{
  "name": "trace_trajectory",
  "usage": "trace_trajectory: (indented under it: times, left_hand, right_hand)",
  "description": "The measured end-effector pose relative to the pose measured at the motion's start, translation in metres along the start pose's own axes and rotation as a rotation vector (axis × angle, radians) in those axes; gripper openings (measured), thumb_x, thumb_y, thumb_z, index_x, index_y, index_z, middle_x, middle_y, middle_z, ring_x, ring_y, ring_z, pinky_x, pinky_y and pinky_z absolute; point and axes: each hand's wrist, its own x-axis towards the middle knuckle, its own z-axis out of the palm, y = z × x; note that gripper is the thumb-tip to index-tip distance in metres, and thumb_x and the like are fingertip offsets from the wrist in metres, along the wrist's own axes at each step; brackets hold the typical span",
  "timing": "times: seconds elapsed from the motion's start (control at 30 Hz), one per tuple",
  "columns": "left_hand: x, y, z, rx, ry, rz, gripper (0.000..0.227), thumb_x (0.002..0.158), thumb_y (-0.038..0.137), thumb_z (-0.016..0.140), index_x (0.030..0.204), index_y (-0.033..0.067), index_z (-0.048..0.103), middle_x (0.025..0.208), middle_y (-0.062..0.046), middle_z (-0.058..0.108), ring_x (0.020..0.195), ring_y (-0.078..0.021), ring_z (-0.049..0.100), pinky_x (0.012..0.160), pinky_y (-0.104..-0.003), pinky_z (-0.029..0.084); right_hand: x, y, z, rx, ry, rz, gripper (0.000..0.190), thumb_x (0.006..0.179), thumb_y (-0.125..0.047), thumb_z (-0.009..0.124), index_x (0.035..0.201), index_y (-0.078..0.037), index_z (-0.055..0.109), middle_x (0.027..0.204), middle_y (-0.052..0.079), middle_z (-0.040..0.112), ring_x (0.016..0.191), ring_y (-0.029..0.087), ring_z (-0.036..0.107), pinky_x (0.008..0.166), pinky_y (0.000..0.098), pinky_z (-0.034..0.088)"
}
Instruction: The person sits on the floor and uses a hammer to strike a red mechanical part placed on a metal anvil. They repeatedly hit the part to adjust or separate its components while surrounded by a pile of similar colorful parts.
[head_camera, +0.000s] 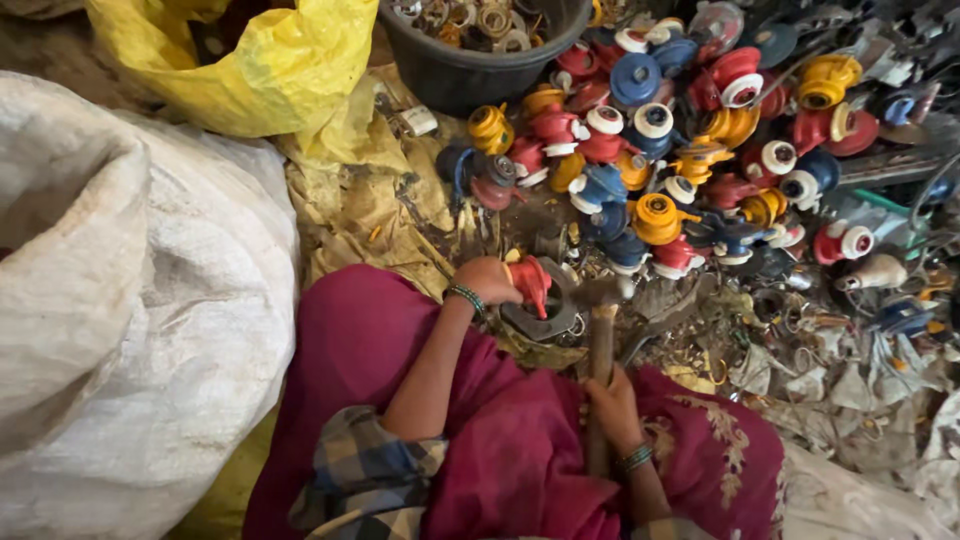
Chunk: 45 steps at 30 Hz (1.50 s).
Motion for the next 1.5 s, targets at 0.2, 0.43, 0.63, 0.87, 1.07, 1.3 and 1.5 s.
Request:
trace_trajectory:
  times: [0.2,0.43,0.63,0.87,1.07,1.3,1.5]
  left_hand:
    - [0.031,-0.037,0.025,-0.261,0.13,0.207,0.074,0.056,0.024,0.087,0.123,0.0031,0.065,0.107,-0.02,0.075,0.096,-0.0317,0.072,0.084,-0.04,0.056]
    - [0.043,-0.047,0.025,-0.46,-0.065,0.101,0.079,0.061,0.033,0.09,0.13,0.0038,0.065,0.107,-0.01,0.076,0.091,-0.02,0.071,0.083,-0.034,0.058]
    - [0.02,-0.006,-0.003,-0.584,-0.081,-0.111,0.075,0.068,0.059,0.084,0.119,0.005,0.073,0.1,-0.009,0.078,0.083,-0.0194,0.071,0.075,-0.036,0.057]
    - [0.014,0.019,0.022,-0.298,0.328,0.019,0.061,0.094,0.06,0.059,0.115,0.0024,0.064,0.1,-0.025,0.074,0.091,-0.0416,0.071,0.079,-0.05,0.054]
    - [0.024,0.022,0.03,-0.242,0.57,0.06,0.045,0.102,0.047,0.049,0.116,0.0062,0.061,0.088,-0.027,0.071,0.084,-0.0489,0.068,0.075,-0.059,0.051]
    - [0.004,0.028,0.006,-0.052,0.621,-0.053,0.046,0.098,0.044,0.048,0.089,0.0051,0.072,0.079,-0.025,0.071,0.075,-0.0467,0.07,0.072,-0.058,0.055]
    - [0.002,0.026,-0.006,-0.098,0.616,-0.035,0.049,0.094,0.047,0.05,0.085,0.0065,0.076,0.081,-0.027,0.071,0.078,-0.0489,0.069,0.073,-0.058,0.055]
  right_hand:
    - [0.022,0.042,-0.018,0.166,-0.095,0.152,0.02,0.092,-0.016,0.064,0.104,-0.002,0.058,0.07,0.008,0.062,0.054,0.018,0.06,0.048,0.0329,0.053]
    - [0.037,0.053,-0.014,0.22,-0.064,0.213,0.016,0.089,-0.013,0.061,0.101,-0.005,0.056,0.069,0.007,0.06,0.051,0.018,0.057,0.046,0.0342,0.051]
    - [0.03,0.045,-0.018,0.278,-0.082,0.245,0.016,0.088,-0.013,0.061,0.101,-0.004,0.057,0.07,0.006,0.06,0.051,0.017,0.055,0.047,0.0332,0.051]
    - [0.029,0.04,-0.015,0.274,-0.091,0.249,0.015,0.09,-0.014,0.06,0.101,-0.004,0.056,0.07,0.006,0.06,0.052,0.017,0.056,0.048,0.0334,0.05]
    - [0.038,0.05,-0.018,0.264,-0.092,0.22,0.016,0.088,-0.012,0.061,0.101,-0.004,0.056,0.069,0.006,0.059,0.051,0.018,0.055,0.047,0.034,0.049]
    - [0.018,0.041,-0.003,0.105,0.006,-0.012,0.021,0.089,-0.013,0.066,0.103,-0.001,0.057,0.071,0.008,0.062,0.049,0.017,0.059,0.043,0.0342,0.05]
    - [-0.043,-0.046,0.012,-0.117,0.176,-0.206,0.028,0.089,-0.01,0.071,0.11,-0.001,0.056,0.071,0.012,0.066,0.052,0.017,0.062,0.044,0.0329,0.051]
